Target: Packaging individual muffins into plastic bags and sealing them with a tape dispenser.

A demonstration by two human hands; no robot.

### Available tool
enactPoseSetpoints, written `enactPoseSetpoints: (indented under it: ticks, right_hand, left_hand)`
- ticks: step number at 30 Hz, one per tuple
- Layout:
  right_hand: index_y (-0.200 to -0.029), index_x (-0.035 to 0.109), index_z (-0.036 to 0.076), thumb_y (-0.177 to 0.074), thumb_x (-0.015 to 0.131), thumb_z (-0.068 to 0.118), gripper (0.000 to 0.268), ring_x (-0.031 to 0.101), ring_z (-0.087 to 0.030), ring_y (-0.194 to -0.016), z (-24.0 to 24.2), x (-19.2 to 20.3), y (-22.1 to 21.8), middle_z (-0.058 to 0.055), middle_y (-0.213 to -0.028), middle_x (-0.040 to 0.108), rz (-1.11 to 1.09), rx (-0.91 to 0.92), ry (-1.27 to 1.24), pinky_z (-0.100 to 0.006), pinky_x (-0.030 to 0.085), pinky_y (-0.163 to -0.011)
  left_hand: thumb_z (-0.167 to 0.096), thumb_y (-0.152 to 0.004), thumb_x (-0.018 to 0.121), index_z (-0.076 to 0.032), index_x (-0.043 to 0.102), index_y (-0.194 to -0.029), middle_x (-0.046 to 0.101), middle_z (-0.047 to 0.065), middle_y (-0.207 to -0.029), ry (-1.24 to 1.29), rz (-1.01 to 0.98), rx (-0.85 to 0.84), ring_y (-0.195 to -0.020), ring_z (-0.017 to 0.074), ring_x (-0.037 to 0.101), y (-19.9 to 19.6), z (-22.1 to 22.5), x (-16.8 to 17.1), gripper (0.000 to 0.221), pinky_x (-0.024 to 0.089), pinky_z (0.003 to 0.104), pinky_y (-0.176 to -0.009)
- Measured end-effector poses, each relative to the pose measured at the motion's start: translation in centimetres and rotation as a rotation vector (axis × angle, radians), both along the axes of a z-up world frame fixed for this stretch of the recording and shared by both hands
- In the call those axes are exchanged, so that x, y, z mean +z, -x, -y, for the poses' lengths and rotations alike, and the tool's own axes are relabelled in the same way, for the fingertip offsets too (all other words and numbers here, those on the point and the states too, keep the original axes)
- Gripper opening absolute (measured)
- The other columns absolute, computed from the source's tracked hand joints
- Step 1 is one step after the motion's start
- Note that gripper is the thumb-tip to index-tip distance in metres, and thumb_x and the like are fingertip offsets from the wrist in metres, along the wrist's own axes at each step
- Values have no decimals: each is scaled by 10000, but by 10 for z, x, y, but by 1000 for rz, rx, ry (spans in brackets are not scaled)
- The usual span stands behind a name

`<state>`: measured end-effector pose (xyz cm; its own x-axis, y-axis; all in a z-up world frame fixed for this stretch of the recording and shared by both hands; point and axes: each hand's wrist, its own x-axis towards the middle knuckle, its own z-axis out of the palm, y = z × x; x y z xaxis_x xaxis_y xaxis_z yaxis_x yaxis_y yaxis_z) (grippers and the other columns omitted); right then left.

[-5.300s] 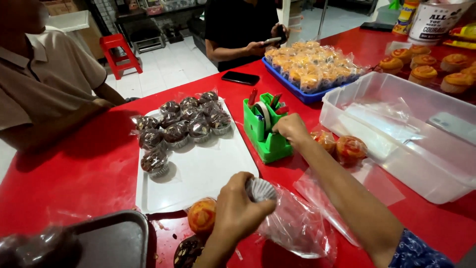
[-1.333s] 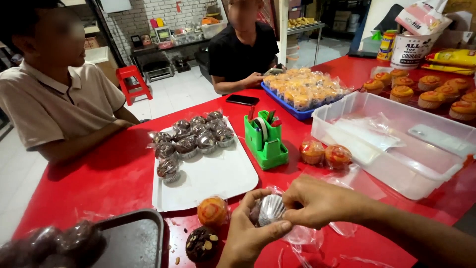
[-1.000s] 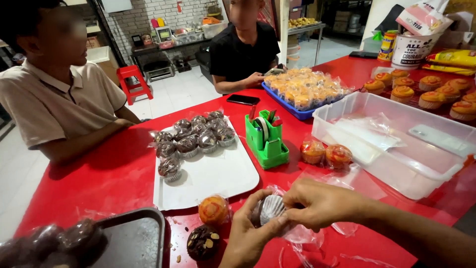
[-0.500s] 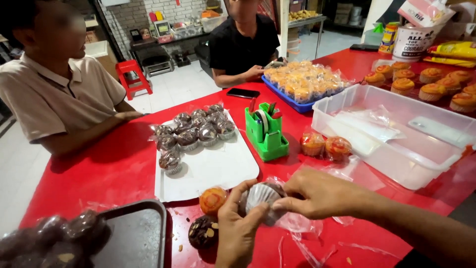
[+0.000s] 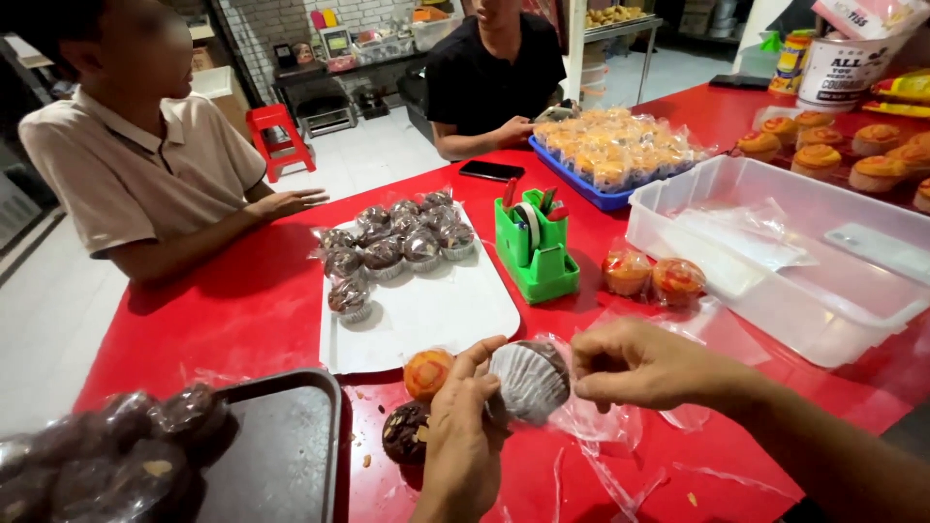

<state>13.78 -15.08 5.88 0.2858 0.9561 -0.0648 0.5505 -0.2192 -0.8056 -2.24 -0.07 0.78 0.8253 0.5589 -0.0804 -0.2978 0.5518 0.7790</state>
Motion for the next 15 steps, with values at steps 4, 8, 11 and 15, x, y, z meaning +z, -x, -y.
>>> enactPoseSetpoints:
  ticks: [4, 8, 11, 15]
  right_hand:
    - [-807, 692, 36, -892, 691, 78, 95, 630, -157, -552, 0, -4, 9, -102, -639, 731, -173, -184, -101, -290, 483, -494]
    - [-1052, 646, -25, -928, 653, 113, 186, 655, -250, -556, -8, -14, 19, -241, -707, 738, -500, -350, -323, -313, 497, -469]
    - [-1300, 561, 9, -952, 571, 189, 392, 692, -282, -575, -22, -31, 19, -240, -818, 727, -697, -399, -276, -373, 556, -454]
    - [-1455, 378, -48, -975, 480, 292, 597, 751, -385, -779, -25, -38, 36, -311, -1037, 691, -951, 111, -498, -428, 643, -544]
  left_hand:
    - [-43, -880, 461, 12, 622, -1338, 680, 155, -987, 0, 37, 54, -740, 180, 573, 1, 4, 0, 489, 434, 279, -581]
    - [-110, -886, 459, -18, 598, -1402, 553, 40, -801, -82, 92, 129, -515, 78, 350, 7, 5, 4, 542, 239, 220, -426]
    - [-40, -888, 486, -34, 512, -1536, 517, 36, -815, -88, 166, 197, -559, 61, 376, 9, 7, 3, 648, 296, 200, -467]
    - [-43, -906, 503, -42, 483, -1480, 580, 178, -1399, -226, 236, 252, -1101, 274, 643, 19, 19, 7, 575, 597, 358, -840]
